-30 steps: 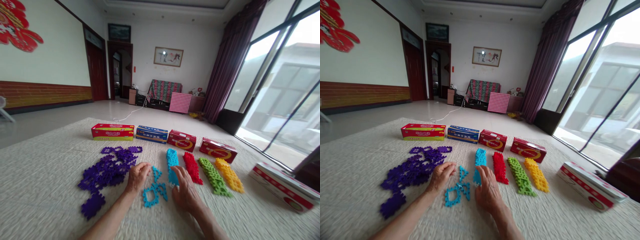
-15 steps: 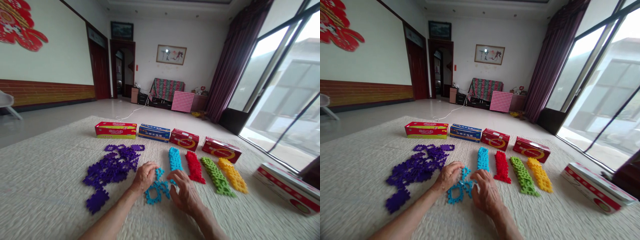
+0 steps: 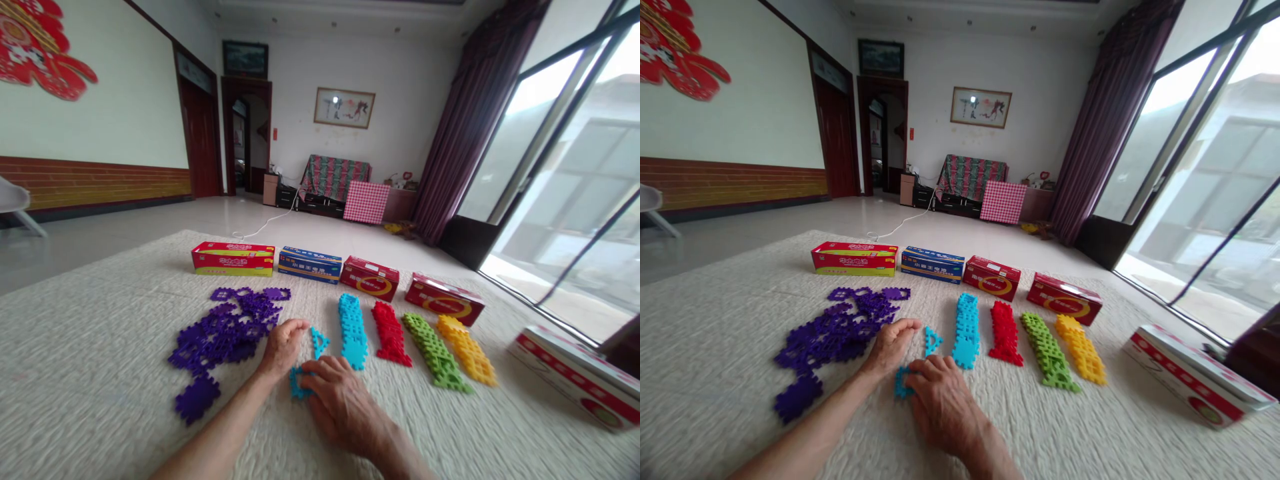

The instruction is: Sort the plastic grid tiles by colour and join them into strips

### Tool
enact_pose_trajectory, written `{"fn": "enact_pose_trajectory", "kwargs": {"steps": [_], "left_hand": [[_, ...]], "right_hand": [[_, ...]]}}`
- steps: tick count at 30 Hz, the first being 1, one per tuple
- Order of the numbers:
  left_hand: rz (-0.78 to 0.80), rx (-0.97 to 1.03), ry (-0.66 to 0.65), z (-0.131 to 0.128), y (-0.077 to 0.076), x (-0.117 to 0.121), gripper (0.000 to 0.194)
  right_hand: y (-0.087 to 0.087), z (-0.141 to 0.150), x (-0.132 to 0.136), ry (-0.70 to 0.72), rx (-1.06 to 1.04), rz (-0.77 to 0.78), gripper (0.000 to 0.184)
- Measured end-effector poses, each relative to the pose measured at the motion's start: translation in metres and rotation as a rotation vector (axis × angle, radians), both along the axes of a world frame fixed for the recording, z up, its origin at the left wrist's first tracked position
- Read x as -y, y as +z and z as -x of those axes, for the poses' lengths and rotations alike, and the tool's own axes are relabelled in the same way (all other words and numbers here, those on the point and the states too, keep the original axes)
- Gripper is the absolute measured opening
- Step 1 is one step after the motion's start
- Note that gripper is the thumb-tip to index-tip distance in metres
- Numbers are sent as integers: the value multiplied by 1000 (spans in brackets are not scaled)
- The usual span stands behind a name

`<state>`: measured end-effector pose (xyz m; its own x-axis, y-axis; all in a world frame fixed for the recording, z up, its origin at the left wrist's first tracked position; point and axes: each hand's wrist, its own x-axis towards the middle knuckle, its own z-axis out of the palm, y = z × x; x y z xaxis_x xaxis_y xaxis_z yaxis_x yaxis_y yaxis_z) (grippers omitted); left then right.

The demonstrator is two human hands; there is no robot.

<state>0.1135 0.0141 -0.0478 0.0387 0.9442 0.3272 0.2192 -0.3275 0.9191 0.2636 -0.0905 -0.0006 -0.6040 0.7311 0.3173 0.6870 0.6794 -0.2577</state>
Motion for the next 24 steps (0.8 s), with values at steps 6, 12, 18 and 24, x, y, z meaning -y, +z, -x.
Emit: {"fn": "enact_pose_trajectory", "kwargs": {"steps": [6,12,18,24], "left_hand": [[56,90,-70,2,2,-1,31],[-191,-215,-237,-5,7,15,30],[-398,-586,-313,-12,1,28,31],[-481,-615,-246,-14,-2,27,22]], "right_hand": [[-9,-16,-14,-103,-170,-96,25],[-13,-65,-31,-426,-352,-189,27],[-29,-82,-25,-508,-408,-228,29],[-38,-79,-17,-547,-386,-162,26]]}}
